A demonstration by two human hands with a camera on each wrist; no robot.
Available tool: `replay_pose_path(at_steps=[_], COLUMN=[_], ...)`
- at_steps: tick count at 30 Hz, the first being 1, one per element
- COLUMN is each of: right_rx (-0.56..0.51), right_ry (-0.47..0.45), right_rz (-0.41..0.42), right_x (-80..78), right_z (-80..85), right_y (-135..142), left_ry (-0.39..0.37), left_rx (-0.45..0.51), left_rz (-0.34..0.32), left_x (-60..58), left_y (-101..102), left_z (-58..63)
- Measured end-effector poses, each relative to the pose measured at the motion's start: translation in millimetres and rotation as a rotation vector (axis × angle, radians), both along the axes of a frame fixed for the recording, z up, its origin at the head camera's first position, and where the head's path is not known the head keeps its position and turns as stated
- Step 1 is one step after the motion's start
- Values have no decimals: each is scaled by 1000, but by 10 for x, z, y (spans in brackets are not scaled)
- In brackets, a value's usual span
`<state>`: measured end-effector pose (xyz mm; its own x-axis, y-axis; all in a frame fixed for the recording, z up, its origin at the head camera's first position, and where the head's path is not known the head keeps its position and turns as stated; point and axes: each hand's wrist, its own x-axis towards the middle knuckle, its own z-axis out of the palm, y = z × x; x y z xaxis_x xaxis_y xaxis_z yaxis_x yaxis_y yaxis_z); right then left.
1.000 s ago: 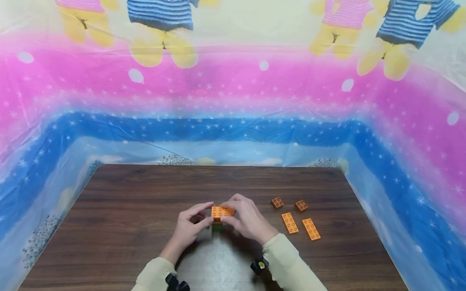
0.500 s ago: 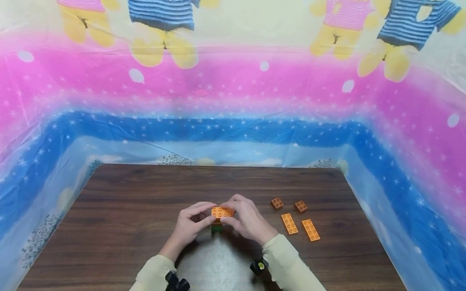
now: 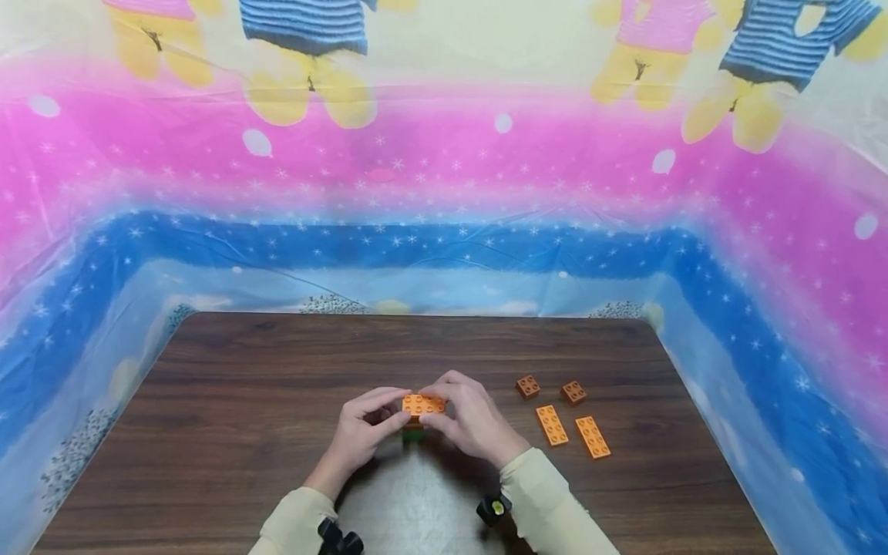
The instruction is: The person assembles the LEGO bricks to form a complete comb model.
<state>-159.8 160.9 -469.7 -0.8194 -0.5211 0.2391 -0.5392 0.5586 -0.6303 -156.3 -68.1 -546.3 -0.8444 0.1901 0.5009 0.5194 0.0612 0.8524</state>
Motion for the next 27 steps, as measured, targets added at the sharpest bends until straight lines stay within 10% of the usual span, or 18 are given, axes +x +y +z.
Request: replay_pose_path(at_steps=[27], right_rx=[-66], right_ry=[-62], right_rz=[-22], right_x=[-18], right_z=[-55], right_y=[29], left_ry=[-92], left_rx=[63], left_rz=[51], left_x=[71], left_y=[91], left_z=[-78])
